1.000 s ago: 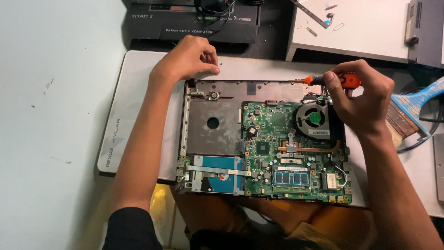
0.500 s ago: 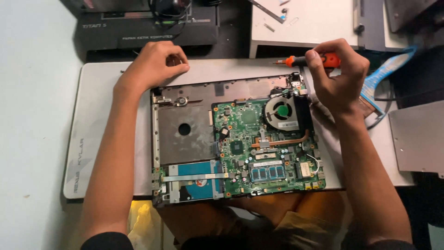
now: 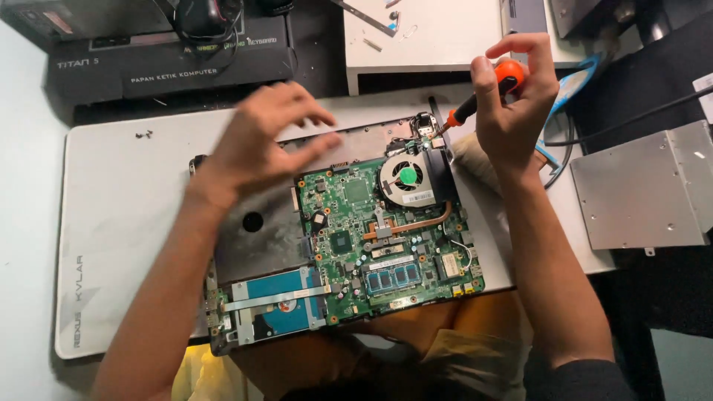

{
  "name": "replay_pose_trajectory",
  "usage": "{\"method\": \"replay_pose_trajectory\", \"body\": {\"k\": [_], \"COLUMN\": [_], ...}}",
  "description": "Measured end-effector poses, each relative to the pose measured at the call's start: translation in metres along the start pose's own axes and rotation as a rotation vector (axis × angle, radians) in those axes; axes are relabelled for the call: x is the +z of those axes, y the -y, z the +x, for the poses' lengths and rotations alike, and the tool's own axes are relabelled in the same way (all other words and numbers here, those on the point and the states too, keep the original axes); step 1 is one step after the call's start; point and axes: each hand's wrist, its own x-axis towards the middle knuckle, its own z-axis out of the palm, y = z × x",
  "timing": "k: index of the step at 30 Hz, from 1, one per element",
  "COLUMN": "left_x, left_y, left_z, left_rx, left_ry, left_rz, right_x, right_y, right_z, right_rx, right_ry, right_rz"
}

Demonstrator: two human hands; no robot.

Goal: The person cleans the laptop fan with a brush and then uses a screwdriver to tighten screws on the cooling assembly and motherboard.

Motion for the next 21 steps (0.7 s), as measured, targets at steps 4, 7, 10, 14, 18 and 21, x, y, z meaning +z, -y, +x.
{"method": "replay_pose_trajectory", "body": {"k": [4, 7, 10, 14, 18, 21], "left_x": [0.072, 0.104, 0.11, 0.117, 0.118, 0.119], "left_y": [-0.023, -0.017, -0.016, -0.016, -0.014, -0.012], "left_z": [0.015, 0.01, 0.007, 0.001, 0.002, 0.001], "left_rx": [0.0, 0.067, 0.058, 0.036, 0.061, 0.064], "left_ry": [0.31, 0.264, 0.21, 0.169, 0.133, 0.153], "left_rz": [0.118, 0.219, 0.186, 0.158, 0.089, 0.109], "right_x": [0.0, 0.002, -0.001, -0.003, -0.003, -0.005], "right_y": [-0.001, -0.007, -0.006, -0.005, -0.009, -0.007], "right_z": [0.003, 0.001, -0.002, -0.004, -0.007, -0.006], "right_rx": [0.029, 0.038, 0.012, -0.058, -0.062, -0.048], "right_ry": [-0.01, 0.014, 0.043, 0.087, 0.1, 0.109], "right_rz": [-0.004, -0.014, -0.073, -0.112, -0.141, -0.14]}}
